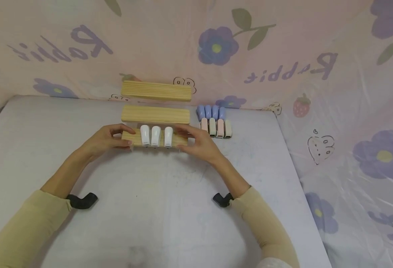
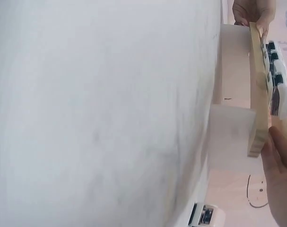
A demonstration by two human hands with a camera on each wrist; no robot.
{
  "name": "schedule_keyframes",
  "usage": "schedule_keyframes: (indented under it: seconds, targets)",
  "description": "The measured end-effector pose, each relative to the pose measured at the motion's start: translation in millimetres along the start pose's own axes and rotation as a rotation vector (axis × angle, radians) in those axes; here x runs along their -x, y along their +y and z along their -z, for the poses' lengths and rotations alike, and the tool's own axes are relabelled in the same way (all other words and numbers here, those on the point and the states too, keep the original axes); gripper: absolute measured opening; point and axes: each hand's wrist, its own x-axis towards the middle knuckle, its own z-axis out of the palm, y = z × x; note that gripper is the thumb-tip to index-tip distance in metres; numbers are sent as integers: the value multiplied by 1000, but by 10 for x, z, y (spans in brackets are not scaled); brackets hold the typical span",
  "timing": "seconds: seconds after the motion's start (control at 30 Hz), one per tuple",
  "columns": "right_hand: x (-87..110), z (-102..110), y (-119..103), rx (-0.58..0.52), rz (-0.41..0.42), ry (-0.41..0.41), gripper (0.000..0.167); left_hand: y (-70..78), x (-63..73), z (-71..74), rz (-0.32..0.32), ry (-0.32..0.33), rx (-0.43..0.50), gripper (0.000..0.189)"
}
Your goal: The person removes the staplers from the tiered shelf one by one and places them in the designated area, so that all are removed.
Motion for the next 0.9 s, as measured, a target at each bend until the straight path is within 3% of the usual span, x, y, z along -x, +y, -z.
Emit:
schedule_keyframes:
  seconds: [0.4,0.9]
  targets:
    - [-50,-152,26,194,-72,46,67,-12,-9,4,2,-8,2,43]
    - [-107,-223,-13,262,-76,20,68,-4,-2,4,15,-5,3,44]
